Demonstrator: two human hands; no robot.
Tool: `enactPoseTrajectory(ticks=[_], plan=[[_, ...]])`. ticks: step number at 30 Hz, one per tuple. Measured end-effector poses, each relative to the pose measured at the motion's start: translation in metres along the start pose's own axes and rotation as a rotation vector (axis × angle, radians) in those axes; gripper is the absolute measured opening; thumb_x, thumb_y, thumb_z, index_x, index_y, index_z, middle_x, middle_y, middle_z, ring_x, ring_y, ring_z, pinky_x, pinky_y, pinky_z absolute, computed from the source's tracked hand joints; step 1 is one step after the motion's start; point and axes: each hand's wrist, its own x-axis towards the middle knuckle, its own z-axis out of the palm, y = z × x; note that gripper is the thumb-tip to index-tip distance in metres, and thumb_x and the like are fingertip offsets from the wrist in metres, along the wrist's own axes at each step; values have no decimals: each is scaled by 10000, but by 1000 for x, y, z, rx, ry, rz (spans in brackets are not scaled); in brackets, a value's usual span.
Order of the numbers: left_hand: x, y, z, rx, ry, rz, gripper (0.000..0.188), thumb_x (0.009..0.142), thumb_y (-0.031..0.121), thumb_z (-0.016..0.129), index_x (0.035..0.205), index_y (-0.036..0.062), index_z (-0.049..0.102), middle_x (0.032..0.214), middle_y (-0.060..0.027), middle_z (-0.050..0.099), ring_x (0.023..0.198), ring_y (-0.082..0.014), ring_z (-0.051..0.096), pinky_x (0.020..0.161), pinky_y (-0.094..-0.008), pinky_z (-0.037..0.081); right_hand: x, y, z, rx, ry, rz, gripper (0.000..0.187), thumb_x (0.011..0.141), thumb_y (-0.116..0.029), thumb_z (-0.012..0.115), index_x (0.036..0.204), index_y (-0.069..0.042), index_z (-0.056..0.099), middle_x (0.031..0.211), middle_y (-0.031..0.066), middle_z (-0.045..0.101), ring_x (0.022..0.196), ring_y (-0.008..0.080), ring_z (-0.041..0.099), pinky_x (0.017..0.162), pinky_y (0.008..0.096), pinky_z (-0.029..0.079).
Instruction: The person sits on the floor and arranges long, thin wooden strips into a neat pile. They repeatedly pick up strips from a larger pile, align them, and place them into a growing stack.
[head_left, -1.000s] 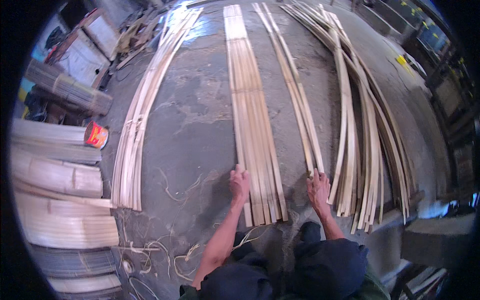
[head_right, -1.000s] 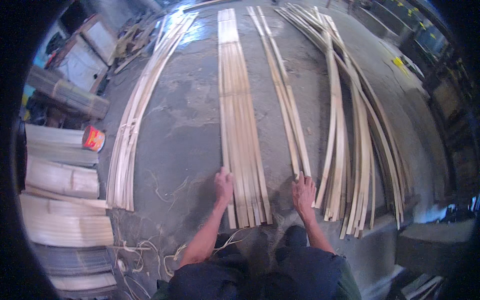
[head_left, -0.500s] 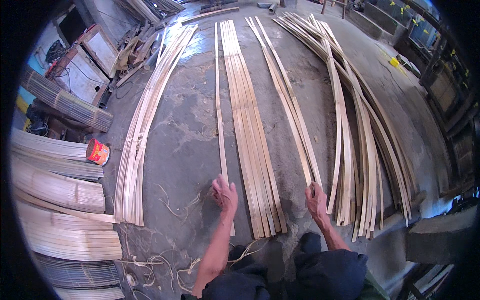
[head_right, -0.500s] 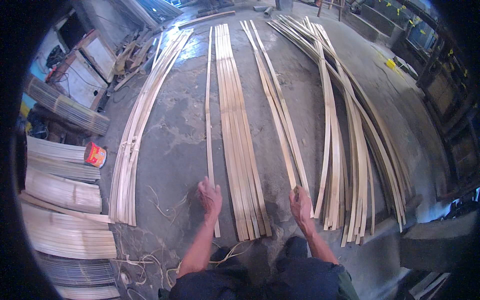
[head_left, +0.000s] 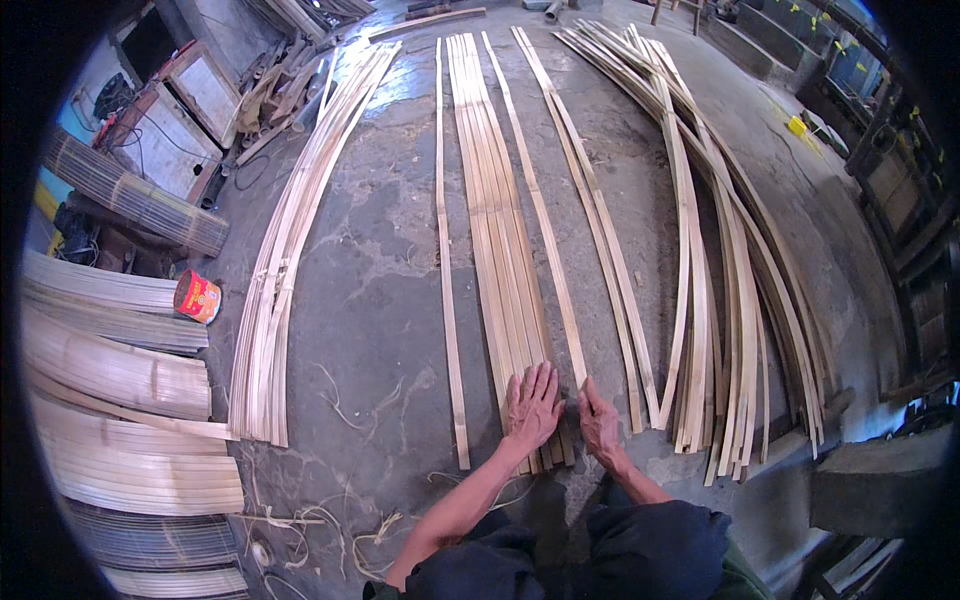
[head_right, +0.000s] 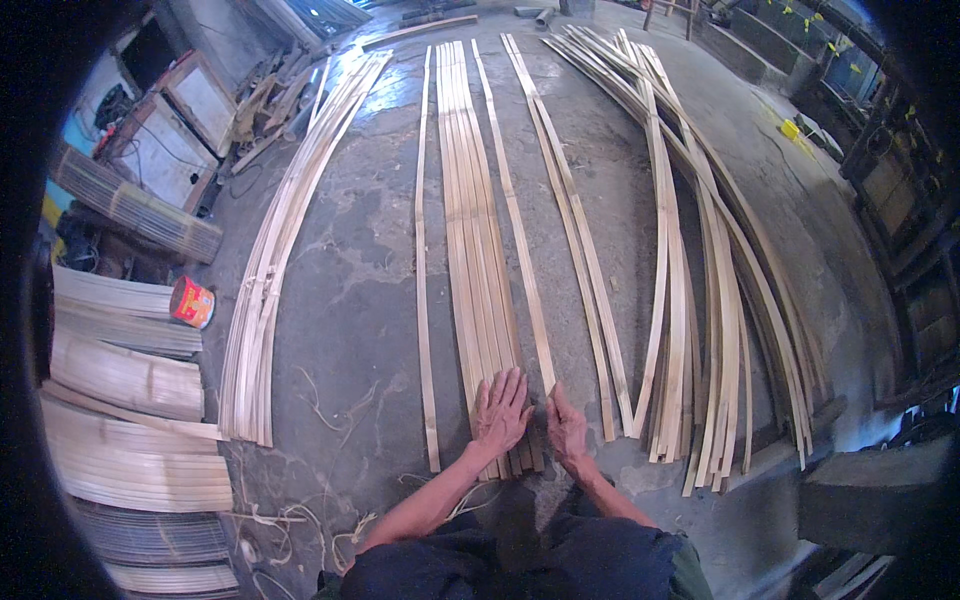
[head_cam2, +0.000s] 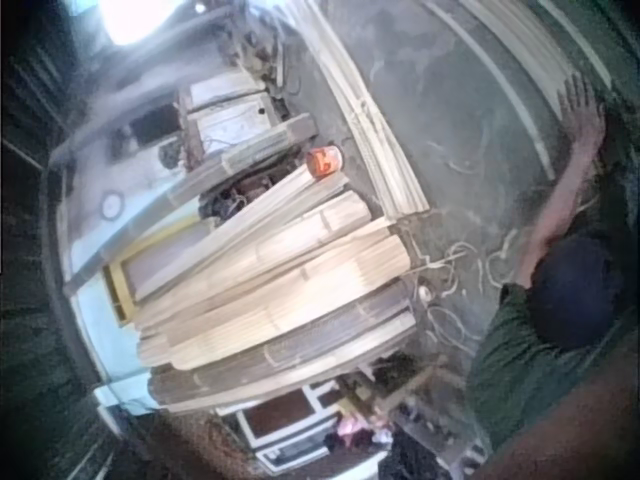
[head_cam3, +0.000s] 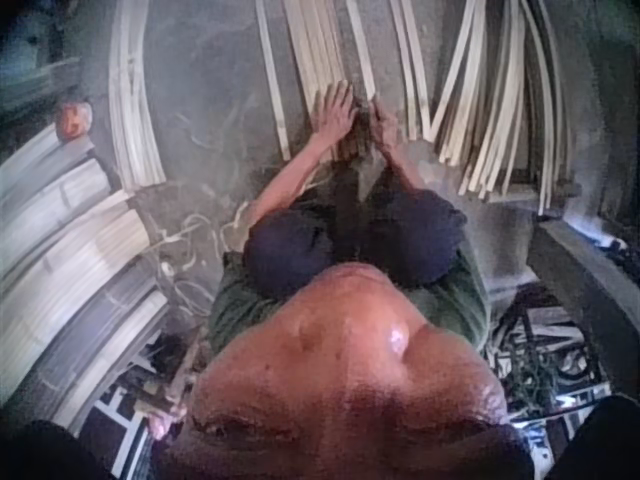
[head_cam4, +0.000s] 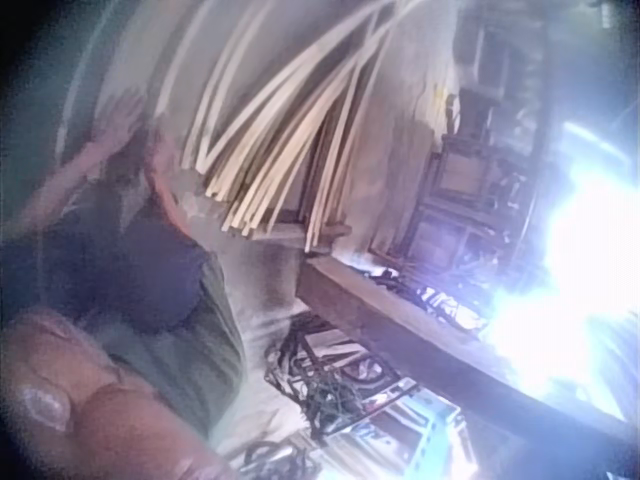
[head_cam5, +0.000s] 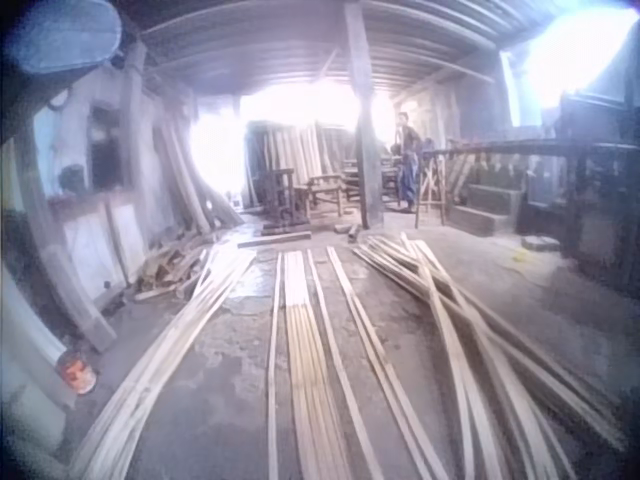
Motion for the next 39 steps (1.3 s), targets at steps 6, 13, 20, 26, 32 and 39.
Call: enactPoseTrajectory(ticks=[6,13,20,26,32,39], plan=[[-2,1,-1,50,-11,1,635,949,378,493,1488,91,318,1576,-86,238,1457,-272,200,1178,-525,105,-4,3,10,-81,-81,-8,434,983,-215,539,1383,-61,473,886,301,602,793,376,661,699,403,509],[0,3,2,78,3,12,624,950,389,479,1484,102,332,1563,-78,267,1446,-269,223,1176,-513,112,-3,10,13,-23,-55,1,431,984,-210,532,1378,-41,479,875,263,604,755,251,632,702,363,498],[4,-11,2,-184,127,-30,543,955,298,517,1431,69,388,1491,-159,364,1387,-328,329,1157,-486,201,-10,-4,10,126,118,-132,407,982,-126,503,1369,-1,487,818,95,600,687,146,553,645,289,481],[34,-16,-27,-1066,393,-326,449,1027,342,439,1319,5,481,1151,-229,614,1097,-354,595,949,-421,470,-19,-42,20,245,47,-333,460,994,-69,480,1444,-18,399,788,14,511,670,76,486,598,236,439],[60,-34,-62,-1112,392,-510,446,1013,290,457,1353,1,459,944,-130,621,800,-182,619,706,-330,532,-18,-64,72,376,-158,-103,493,1030,-165,425,1495,-58,300,783,42,529,659,119,514,611,270,464],[36,-88,-53,-1083,340,-711,520,950,154,475,1443,11,394,634,-32,525,526,-120,528,474,-292,468,-28,-93,96,211,-569,-72,559,1019,-202,422,1525,-110,203,868,106,592,724,184,553,656,337,476]])
